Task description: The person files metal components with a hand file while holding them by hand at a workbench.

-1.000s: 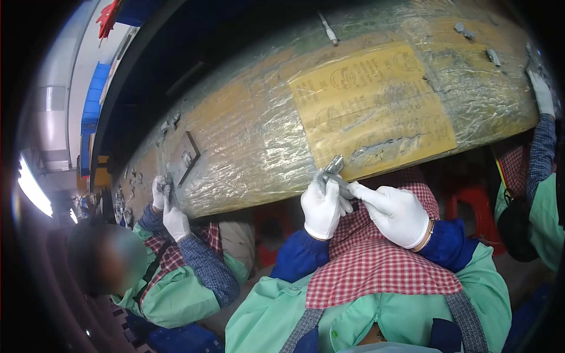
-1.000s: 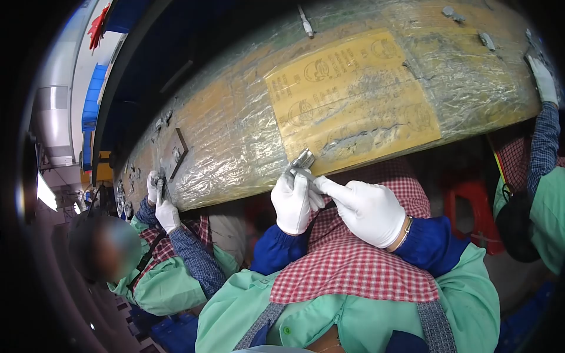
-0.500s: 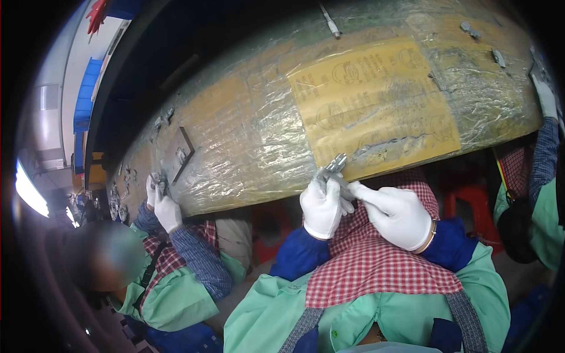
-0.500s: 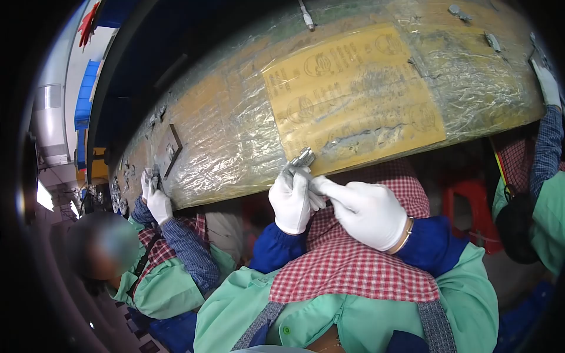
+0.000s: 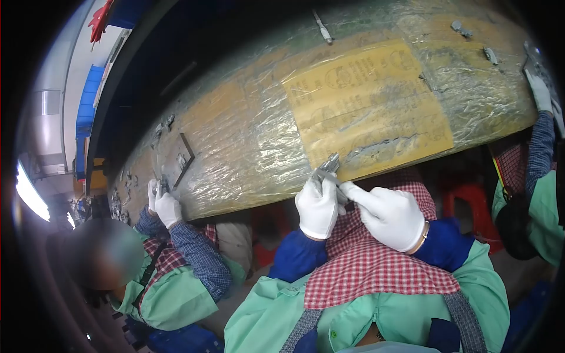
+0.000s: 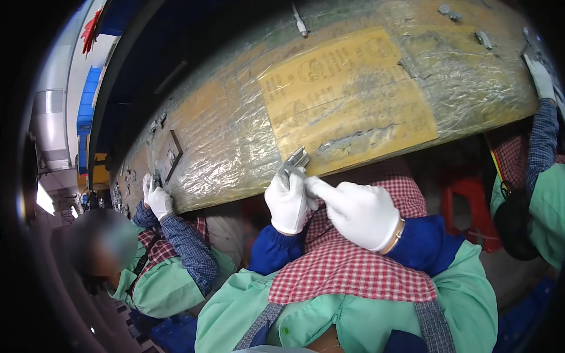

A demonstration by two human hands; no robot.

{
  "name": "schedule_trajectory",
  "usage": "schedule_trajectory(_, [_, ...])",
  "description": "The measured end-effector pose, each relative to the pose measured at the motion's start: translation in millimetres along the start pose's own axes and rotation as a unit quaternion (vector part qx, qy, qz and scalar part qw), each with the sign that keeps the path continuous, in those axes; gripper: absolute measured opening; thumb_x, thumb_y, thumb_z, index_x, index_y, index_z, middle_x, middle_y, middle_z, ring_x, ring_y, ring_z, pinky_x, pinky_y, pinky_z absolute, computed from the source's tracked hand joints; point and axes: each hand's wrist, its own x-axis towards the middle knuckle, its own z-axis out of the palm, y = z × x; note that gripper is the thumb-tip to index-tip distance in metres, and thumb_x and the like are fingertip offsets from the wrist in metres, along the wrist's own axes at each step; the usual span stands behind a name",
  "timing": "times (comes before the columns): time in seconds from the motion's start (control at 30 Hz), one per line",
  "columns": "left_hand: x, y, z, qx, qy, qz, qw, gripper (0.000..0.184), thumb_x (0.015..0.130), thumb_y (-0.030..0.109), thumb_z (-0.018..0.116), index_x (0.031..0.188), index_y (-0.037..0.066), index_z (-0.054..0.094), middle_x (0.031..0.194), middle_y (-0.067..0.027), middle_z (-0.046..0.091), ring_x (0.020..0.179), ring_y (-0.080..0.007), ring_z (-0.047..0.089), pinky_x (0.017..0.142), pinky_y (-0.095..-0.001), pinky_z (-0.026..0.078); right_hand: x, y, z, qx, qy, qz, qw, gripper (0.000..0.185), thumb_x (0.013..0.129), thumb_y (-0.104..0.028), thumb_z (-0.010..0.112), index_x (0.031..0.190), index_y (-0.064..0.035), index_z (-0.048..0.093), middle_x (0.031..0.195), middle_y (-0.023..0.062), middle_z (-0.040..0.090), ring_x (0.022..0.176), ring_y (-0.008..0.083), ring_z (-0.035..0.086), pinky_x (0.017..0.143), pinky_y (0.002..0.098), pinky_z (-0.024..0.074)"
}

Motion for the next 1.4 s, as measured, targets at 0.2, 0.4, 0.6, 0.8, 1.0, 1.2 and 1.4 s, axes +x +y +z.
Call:
schedule_trajectory(0.2, [9.3,19.5,6.2,0.324,0.018,0.231,0.917,0.012,0.099,0.01,0.064,0.1,-0.001,0.067,0.073,-0.0208,0.07,0.061,-0.0353,0.071,0.055,-0.0423,0.057,1.6,0.5,-12.0,-0.139,0.002,-0.03,0.99,0.047,0.087,-0.014,0.069,0.134,-0.0157,0.069,0.07,0.0026,0.056,0.057,0.0192,0.064,0.051,0.0335,0.0533])
schedule_trajectory(0.4, [14.9,20.9,11.9,0.392,0.026,0.289,0.873,0.011,0.099,0.011,0.066,0.098,0.0,0.065,0.075,-0.0238,0.069,0.067,-0.0409,0.072,0.058,-0.0479,0.057,34.2,7.2,6.1,-0.142,0.057,-0.045,0.987,0.04,0.095,-0.017,0.063,0.134,-0.0148,0.068,0.071,0.0029,0.059,0.058,0.0206,0.067,0.05,0.0346,0.0529])
schedule_trajectory(0.6, [16.5,19.6,11.9,0.415,0.021,0.305,0.857,0.011,0.097,0.012,0.068,0.094,0.002,0.066,0.066,-0.0189,0.067,0.06,-0.038,0.07,0.053,-0.0463,0.055,-7.9,0.8,-23.1,-0.169,-0.028,0.008,0.985,0.049,0.091,-0.016,0.067,0.14,-0.0174,0.065,0.072,0.0032,0.058,0.058,0.0211,0.066,0.049,0.0358,0.053])
schedule_trajectory(0.8, [21.1,17.8,16.9,0.405,0.033,0.376,0.832,0.01,0.097,0.011,0.068,0.092,0.003,0.064,0.063,-0.0165,0.065,0.056,-0.0365,0.068,0.051,-0.0447,0.055,30.0,14.5,1.5,-0.133,0.044,-0.021,0.99,0.04,0.095,-0.018,0.067,0.135,-0.019,0.068,0.07,0.0044,0.058,0.057,0.0241,0.065,0.052,0.0385,0.0533])
schedule_trajectory(1.0, [19.2,12.3,11.0,0.402,0.021,0.288,0.869,0.012,0.098,0.01,0.068,0.092,0.0,0.066,0.067,-0.0163,0.067,0.06,-0.0324,0.07,0.055,-0.0395,0.053,-27.4,3.0,-38.9,-0.15,-0.01,0.015,0.989,0.051,0.085,-0.009,0.07,0.135,-0.018,0.07,0.068,0.0039,0.054,0.055,0.0214,0.061,0.051,0.0348,0.0521])
schedule_trajectory(1.2, [18.6,11.7,10.6,0.407,0.023,0.321,0.855,0.01,0.097,0.01,0.07,0.093,0.002,0.066,0.066,-0.0153,0.066,0.06,-0.0324,0.07,0.054,-0.0398,0.053,-21.5,-2.0,-41.8,-0.099,0.056,0.006,0.993,0.05,0.081,0.0,0.07,0.128,-0.0147,0.075,0.066,0.0052,0.054,0.054,0.0222,0.06,0.05,0.0351,0.0506])
schedule_trajectory(1.4, [21.3,16.1,10.9,0.41,0.033,0.395,0.822,0.01,0.094,0.011,0.072,0.094,0.003,0.065,0.062,-0.0154,0.064,0.056,-0.0354,0.068,0.051,-0.0441,0.054,10.5,11.7,-5.5,-0.151,0.048,-0.035,0.987,0.048,0.09,-0.015,0.068,0.138,-0.0158,0.068,0.07,0.0027,0.055,0.056,0.0192,0.062,0.05,0.0333,0.0513])
